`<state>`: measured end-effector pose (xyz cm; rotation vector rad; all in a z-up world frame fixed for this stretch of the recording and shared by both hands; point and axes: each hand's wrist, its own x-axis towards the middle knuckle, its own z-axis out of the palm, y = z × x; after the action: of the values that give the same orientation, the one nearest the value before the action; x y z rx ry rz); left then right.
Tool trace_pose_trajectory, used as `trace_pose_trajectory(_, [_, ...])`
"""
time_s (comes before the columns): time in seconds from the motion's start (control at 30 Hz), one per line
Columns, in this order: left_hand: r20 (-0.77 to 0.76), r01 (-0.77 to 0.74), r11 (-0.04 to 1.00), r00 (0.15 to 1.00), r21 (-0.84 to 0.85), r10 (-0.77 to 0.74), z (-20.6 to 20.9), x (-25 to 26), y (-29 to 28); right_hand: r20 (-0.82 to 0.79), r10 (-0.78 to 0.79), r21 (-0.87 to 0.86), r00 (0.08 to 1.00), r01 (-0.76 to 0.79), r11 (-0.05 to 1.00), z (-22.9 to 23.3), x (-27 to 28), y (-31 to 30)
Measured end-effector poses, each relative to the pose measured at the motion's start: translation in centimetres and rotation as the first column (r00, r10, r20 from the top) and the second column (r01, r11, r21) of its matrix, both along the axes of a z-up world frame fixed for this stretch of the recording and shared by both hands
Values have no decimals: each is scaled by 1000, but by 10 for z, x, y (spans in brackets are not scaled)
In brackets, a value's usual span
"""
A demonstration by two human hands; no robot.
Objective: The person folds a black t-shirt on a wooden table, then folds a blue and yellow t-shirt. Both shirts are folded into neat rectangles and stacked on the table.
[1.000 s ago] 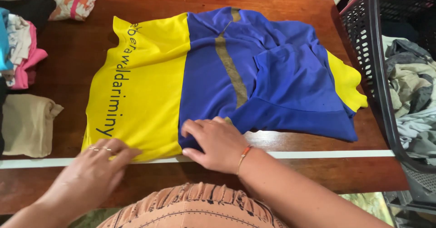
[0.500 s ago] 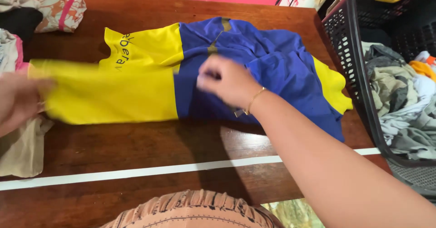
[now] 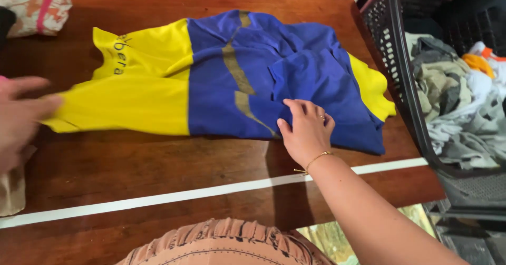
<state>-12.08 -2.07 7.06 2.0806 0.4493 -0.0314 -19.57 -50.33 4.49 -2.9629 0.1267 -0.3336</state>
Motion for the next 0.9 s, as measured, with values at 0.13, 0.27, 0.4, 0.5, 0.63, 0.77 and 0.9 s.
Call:
trace_pose_trajectory(0.13, [334,210,971,912,111,-236,-96,21,82,-178,6,121,984,16,993,3,-14,-15])
trace_pose_trajectory(0.27, [-74,233,773,969,590,-235,-79,-6,33,68,9,142,998,-18,990,-3,-24,-31])
trace_pose_trajectory(0.4, [107,153,735,950,661,-294,-114,-4,39,163,-155,57,974,148,987,-8,-30,-60])
trace_pose_trajectory(0.5, [266,157,759,876,632,-402,-164,15,83,-13,-151,49,988,151,987,-9,-35,-79])
trace_pose_trajectory(0.63, [115,188,774,941,604,-318,-127,1,50,-32,-175,54,984,176,983,18,-29,-86])
trace_pose_trajectory(0.77, [150,177,720,919,671,-366,-4,-2,-83,45,-297,239,954,279,930,15,0,-115])
trace_pose_trajectory(0.9, [97,420,714,823,560,-560,48,-3,-213,68,-275,409,959,225,884,-4,41,-158])
